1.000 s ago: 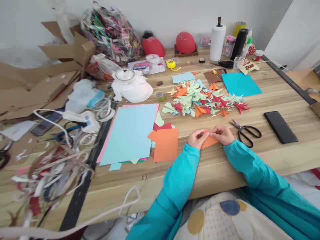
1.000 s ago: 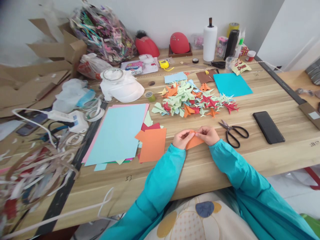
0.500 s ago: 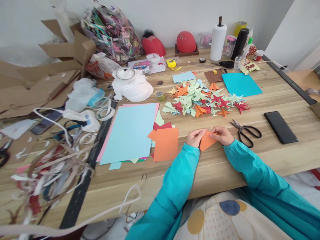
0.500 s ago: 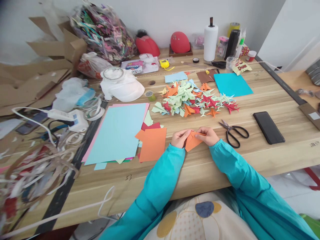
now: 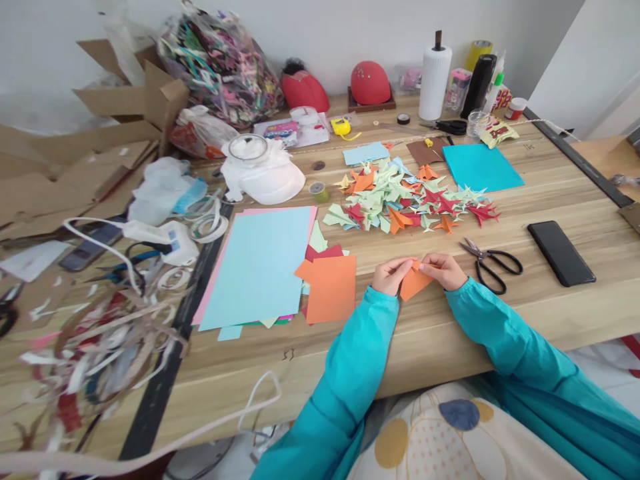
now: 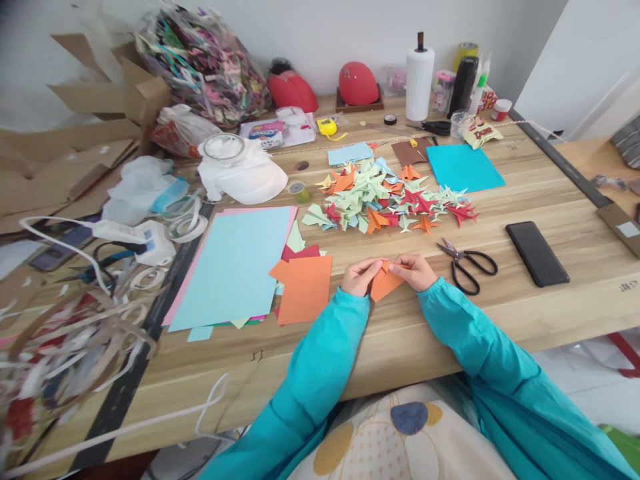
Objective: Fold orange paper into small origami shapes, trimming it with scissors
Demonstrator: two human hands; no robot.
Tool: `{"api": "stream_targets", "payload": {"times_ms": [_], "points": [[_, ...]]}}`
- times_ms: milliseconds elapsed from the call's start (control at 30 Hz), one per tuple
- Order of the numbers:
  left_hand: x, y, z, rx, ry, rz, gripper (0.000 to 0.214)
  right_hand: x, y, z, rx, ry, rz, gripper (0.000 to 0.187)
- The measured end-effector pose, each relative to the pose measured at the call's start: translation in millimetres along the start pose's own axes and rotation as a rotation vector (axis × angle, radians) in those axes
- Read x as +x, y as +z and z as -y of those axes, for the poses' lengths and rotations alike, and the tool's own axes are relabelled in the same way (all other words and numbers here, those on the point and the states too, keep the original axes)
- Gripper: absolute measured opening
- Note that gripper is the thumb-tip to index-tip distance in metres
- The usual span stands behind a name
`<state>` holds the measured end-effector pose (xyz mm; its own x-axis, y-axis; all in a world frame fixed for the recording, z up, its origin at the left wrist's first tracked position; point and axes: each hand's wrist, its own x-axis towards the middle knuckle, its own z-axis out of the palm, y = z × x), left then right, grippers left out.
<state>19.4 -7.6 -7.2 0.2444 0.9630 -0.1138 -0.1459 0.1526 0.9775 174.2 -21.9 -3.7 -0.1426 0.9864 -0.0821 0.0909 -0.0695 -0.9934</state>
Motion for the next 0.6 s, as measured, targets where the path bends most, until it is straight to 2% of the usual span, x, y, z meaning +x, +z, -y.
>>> {"api": "stream_targets", "payload": {"times_ms": [267, 433, 600], "points": [[-2.9, 2.3, 0.2, -0.009, 0.071, 0.031, 0.030, -1.0, 0.8, 1.5, -0.005, 0.014, 0.060, 0.045], [-1.5, -0.9, -0.8, -0.053, -0.015, 0.099, 0.036, -0.4, 1.0, 1.3, -0.040, -0.035, 0.108, 0.047], [-3.3, -2.2, -2.5, -0.064, 0.024, 0.035, 0.030, -1.2, 2.6, 0.7, -0.068, -0.081, 0.110, 0.048]]}}
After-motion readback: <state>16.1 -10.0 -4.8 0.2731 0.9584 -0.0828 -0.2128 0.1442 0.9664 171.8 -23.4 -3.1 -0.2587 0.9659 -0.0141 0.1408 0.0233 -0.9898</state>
